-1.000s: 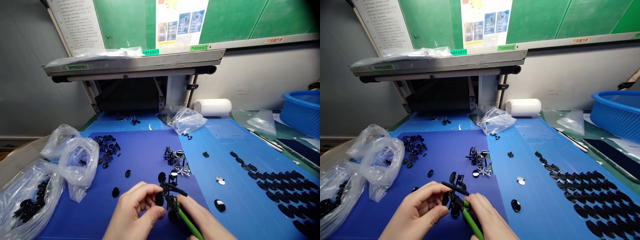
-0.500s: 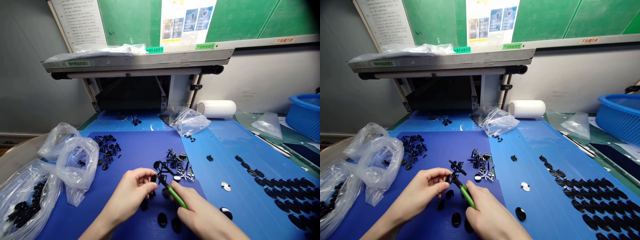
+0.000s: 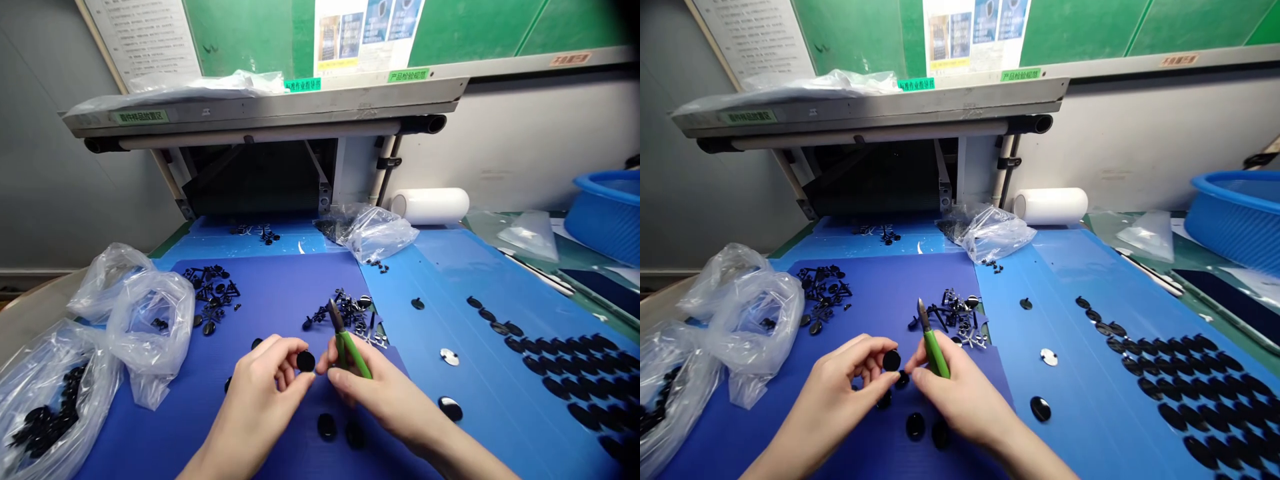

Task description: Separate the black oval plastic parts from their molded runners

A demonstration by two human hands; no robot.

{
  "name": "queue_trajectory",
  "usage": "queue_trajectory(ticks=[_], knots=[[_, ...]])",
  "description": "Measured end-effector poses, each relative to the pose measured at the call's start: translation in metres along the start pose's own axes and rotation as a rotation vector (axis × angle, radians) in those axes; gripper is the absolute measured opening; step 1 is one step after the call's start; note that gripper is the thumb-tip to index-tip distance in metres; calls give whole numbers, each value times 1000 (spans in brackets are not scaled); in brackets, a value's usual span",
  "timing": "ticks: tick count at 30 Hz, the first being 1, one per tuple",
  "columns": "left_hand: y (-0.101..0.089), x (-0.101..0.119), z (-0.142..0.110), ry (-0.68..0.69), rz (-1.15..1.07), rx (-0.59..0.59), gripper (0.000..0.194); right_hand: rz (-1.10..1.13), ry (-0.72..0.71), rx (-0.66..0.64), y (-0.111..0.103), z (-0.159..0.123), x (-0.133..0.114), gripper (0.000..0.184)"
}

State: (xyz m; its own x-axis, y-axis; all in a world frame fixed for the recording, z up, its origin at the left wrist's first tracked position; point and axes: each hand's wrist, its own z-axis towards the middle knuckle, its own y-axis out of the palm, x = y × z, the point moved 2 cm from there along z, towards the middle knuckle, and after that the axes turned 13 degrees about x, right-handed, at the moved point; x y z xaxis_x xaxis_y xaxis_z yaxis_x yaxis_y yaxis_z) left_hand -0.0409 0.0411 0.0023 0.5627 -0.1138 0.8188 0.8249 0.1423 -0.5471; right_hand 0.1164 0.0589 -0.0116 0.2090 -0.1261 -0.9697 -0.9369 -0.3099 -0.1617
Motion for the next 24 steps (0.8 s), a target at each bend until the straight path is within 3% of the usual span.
queue_trajectory(ticks=[3,7,18,22,24], knots=[[2,7,-13,70,39,-18,14,282,36,16,5,-11,-1,19],[3,9,-24,154,9,-10,15,413,101,-11,7,-21,1,21],[2,10,-41,-20,-106,94,16,520,177,-51,12,-28,8,29],[7,11,-46,17,-51,87,14,506,188,-28,14,-28,5,29],[-9,3,-43,74,50,145,15,481,197,26,9,-28,3,25]])
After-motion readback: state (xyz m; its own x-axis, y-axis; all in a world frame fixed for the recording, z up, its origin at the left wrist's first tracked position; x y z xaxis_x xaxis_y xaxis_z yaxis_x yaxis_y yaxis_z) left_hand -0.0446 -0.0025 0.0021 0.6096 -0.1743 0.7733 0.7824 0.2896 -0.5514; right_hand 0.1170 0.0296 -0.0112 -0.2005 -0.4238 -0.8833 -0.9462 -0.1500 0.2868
